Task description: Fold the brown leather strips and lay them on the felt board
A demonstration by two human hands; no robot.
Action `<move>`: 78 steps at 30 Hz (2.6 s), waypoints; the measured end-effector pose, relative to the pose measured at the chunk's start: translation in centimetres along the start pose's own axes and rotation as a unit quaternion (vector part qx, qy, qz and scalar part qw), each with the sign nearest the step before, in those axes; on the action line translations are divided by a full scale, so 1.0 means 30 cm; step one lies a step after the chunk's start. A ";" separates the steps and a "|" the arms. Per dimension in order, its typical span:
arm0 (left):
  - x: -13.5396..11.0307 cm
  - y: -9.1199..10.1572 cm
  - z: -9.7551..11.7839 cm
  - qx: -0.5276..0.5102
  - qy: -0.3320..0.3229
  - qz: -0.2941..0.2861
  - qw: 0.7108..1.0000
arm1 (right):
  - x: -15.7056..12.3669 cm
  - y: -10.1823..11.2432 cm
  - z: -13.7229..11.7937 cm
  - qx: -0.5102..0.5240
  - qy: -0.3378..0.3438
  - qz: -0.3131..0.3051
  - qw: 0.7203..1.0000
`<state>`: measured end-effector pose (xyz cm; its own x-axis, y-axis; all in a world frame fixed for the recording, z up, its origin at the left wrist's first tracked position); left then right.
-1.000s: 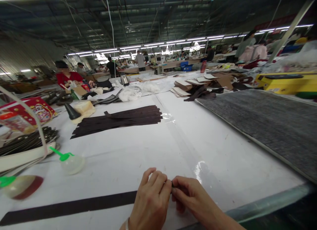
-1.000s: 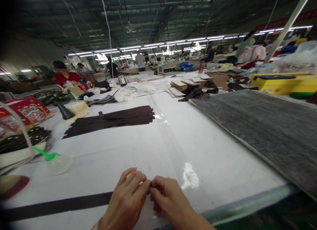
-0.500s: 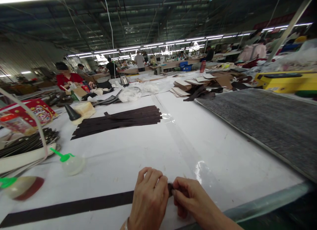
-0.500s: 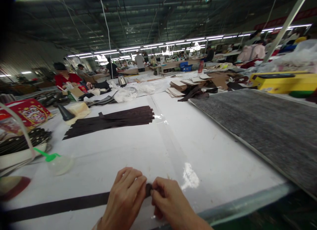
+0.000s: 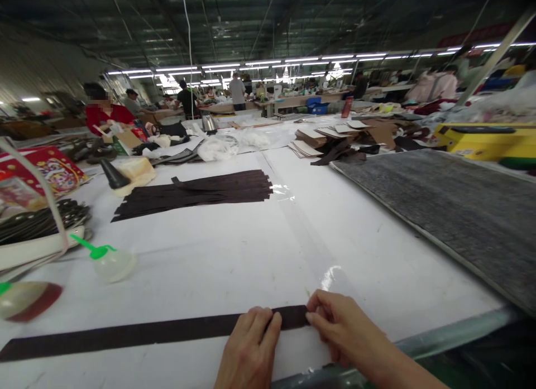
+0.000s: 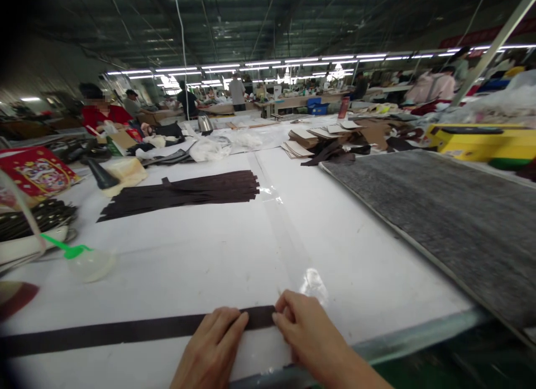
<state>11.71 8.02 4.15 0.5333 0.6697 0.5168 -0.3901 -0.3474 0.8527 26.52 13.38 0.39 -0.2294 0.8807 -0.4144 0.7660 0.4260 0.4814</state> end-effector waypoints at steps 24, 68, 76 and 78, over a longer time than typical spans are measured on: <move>0.023 -0.023 0.051 0.000 -0.038 -0.029 0.999 | 0.026 -0.008 -0.181 -0.307 0.350 0.011 0.885; 0.009 -0.088 -0.006 0.067 -0.027 -0.067 0.995 | -0.096 -0.014 -0.206 -0.456 0.507 0.050 0.730; 0.038 -0.083 0.012 0.084 -0.015 -0.071 0.994 | -0.111 -0.005 -0.208 -0.462 0.503 0.064 0.727; 0.045 -0.079 0.015 0.089 -0.018 -0.071 0.993 | -0.117 0.001 -0.209 -0.464 0.497 0.068 0.730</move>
<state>13.70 9.44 2.87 0.6014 0.6976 0.3895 -0.1712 -0.3637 0.9157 23.58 11.61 6.69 -0.8643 0.4477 0.2291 0.1911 -0.1289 0.9731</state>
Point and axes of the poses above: each hand's wrist, its own x-axis towards the middle knuckle, its own y-axis out of the back of the hand, z = x × y, the point moved 9 cm from there along x, towards the middle knuckle, and after that the axes turned 1 degree about y, right-handed, at the moved point
